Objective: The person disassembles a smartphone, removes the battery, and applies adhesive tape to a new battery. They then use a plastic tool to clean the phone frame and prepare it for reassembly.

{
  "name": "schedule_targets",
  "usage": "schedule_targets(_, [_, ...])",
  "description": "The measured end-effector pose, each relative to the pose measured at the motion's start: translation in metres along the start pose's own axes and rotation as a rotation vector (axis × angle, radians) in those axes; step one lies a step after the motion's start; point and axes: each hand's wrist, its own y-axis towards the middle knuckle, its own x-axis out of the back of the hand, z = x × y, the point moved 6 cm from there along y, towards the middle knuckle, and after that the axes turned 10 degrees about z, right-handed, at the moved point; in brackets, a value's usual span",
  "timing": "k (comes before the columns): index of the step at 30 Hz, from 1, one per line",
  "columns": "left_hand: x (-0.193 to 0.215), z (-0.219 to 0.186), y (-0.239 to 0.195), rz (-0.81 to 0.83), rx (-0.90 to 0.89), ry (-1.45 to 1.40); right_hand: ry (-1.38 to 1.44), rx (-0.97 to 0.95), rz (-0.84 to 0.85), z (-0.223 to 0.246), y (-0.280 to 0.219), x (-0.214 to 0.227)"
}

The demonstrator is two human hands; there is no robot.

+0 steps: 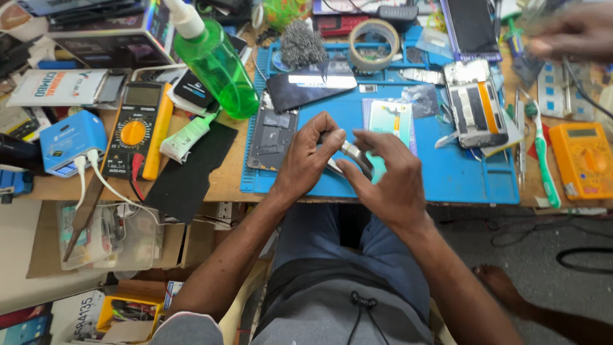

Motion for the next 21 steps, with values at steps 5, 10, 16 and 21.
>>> schedule_targets(5, [0.002, 0.011, 0.0, 0.002, 0.086, -0.033, 0.019, -0.136, 0.03, -0.012, 0.003, -0.016])
schedule_targets(10, [0.007, 0.007, 0.004, -0.017, 0.104, 0.025, 0.047, -0.166, -0.084, -0.01, -0.006, 0.001])
schedule_targets(16, [0.0, 0.012, 0.001, 0.023, 0.175, -0.118, 0.047, -0.008, -0.017, 0.001, 0.003, -0.007])
schedule_targets(21, [0.002, 0.016, -0.002, -0.008, 0.131, -0.039, 0.047, -0.203, 0.015, -0.018, -0.009, -0.012])
